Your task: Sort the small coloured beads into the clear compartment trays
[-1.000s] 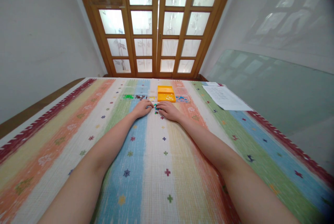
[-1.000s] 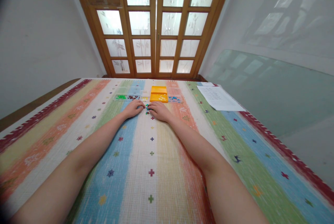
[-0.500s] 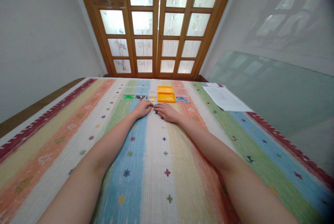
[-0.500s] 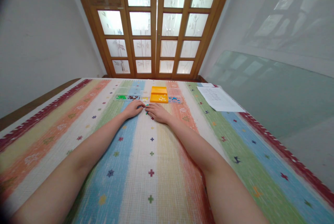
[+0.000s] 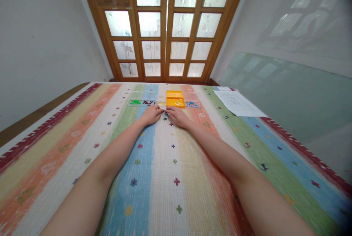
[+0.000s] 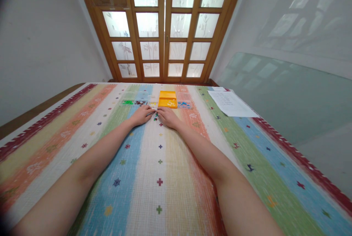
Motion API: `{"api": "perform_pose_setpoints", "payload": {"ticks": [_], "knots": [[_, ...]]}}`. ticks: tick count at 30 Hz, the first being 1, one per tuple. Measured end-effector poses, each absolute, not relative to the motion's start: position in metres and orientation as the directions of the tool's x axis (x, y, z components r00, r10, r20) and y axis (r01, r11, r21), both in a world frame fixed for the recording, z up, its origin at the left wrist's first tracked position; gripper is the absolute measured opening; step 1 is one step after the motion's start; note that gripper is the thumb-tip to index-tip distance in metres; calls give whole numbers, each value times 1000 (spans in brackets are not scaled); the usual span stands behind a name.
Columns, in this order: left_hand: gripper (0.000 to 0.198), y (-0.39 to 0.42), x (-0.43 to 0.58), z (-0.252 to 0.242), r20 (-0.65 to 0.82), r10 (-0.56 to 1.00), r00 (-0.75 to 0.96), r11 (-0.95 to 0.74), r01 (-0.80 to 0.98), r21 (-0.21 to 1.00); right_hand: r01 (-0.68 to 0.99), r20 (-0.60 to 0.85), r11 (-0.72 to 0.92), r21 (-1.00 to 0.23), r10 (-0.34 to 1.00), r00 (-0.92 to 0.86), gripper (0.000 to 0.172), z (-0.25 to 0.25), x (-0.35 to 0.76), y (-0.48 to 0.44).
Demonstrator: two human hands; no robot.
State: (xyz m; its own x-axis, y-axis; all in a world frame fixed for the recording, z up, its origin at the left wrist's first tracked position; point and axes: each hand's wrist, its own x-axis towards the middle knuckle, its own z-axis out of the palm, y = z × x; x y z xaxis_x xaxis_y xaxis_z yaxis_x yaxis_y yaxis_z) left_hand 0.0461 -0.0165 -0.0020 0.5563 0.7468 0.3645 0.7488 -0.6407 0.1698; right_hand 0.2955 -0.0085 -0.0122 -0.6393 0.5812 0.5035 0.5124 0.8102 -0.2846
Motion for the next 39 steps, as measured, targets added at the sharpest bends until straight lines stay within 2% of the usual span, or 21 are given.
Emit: {"api": "perform_pose_setpoints", "payload": {"ticks": [9,16,32,39], "knots": [[30,-15,41,-2,382,745,546,-639,749,174,648,554,686,-330,697,-456,38,-8,299,-7],[27,-12,37,-3,388,786,481,-592,766,250,744,550,560,-364,774,-313,37,-9,310,2],[21,-7,34,-6,385,813,436,-555,779,291,747,555,561,-357,771,-313,37,-9,307,0],[18,-11,34,-1,362,827,431,-544,775,320,781,596,482,-398,782,-179,38,-2,327,11]]}}
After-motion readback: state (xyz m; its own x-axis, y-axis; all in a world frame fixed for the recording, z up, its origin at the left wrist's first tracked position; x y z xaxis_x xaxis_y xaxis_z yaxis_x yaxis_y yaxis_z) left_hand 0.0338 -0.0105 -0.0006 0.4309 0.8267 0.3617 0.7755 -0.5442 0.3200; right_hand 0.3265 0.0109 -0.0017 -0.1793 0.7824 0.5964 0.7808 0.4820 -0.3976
